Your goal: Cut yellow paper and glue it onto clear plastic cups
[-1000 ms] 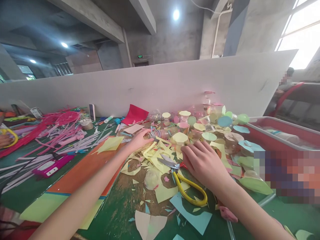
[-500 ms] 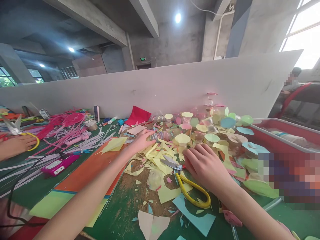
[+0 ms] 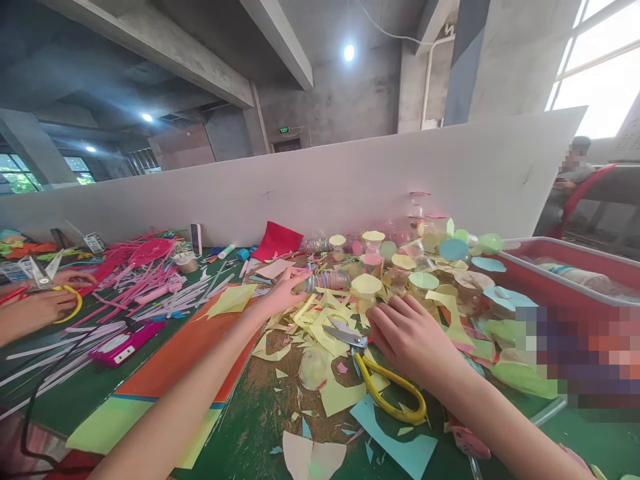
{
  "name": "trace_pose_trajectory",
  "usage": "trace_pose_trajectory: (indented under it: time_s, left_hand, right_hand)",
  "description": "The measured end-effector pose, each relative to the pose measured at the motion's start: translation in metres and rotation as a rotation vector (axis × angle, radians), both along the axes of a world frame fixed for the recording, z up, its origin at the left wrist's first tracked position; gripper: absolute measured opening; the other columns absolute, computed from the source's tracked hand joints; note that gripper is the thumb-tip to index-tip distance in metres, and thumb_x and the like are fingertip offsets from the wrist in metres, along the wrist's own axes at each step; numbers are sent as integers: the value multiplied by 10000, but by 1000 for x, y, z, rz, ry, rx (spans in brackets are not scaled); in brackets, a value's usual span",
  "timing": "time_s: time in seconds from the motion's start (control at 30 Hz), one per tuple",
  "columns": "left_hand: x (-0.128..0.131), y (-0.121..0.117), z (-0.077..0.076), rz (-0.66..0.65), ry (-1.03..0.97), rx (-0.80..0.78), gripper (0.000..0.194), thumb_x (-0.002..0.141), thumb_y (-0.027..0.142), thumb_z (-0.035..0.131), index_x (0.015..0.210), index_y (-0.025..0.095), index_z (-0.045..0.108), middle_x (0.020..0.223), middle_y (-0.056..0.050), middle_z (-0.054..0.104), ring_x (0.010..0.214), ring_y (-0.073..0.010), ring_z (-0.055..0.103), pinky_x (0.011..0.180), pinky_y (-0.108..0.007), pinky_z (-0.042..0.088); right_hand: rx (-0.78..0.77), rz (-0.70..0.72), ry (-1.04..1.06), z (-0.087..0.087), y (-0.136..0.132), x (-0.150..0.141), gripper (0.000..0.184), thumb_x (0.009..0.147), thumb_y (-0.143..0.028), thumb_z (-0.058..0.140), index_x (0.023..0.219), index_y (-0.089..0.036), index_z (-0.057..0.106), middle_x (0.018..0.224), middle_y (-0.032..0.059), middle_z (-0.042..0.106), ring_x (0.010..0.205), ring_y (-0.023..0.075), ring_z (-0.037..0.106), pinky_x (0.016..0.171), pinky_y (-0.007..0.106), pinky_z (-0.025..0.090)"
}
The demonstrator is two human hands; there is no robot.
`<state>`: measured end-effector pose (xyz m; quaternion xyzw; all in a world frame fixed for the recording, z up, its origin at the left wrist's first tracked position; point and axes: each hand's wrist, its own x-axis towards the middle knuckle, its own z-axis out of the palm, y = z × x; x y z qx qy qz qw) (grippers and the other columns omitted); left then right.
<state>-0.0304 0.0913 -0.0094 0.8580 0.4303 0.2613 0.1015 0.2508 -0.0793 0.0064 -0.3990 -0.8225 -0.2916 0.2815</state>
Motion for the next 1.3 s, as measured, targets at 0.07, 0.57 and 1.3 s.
trace_pose_trajectory:
  time_s: [0.07,0.57,1.3]
  left_hand:
    - [-2,-1,1,-13,-17,-5,556,811,214,596,1350,299,490,1230,-55,473,1146,-199,525,996,-308,411]
    - [20,-40,52,-57,-244,-48,291,890,480,521,1029,227,552,1076,-42,657,1018,-198,625,875,-289,491]
    - [5,-145,34,-192,-417,-428,426,779,382,729,1156,338,533,1287,-28,545,1218,-244,501,1016,-411,411]
  right_hand:
    - [-14,3,-1,0,0,0,218,980,-203,412,842,-186,580,670,24,580,633,188,473,634,313,333]
    - [-105,0,116,2,-6,-9,195,980,-217,386,942,-179,574,729,41,603,666,197,516,642,326,401]
    - [-473,180,45,-12,-23,-49,651,922,-23,393,1496,-264,202,1541,55,311,1346,227,376,996,451,462]
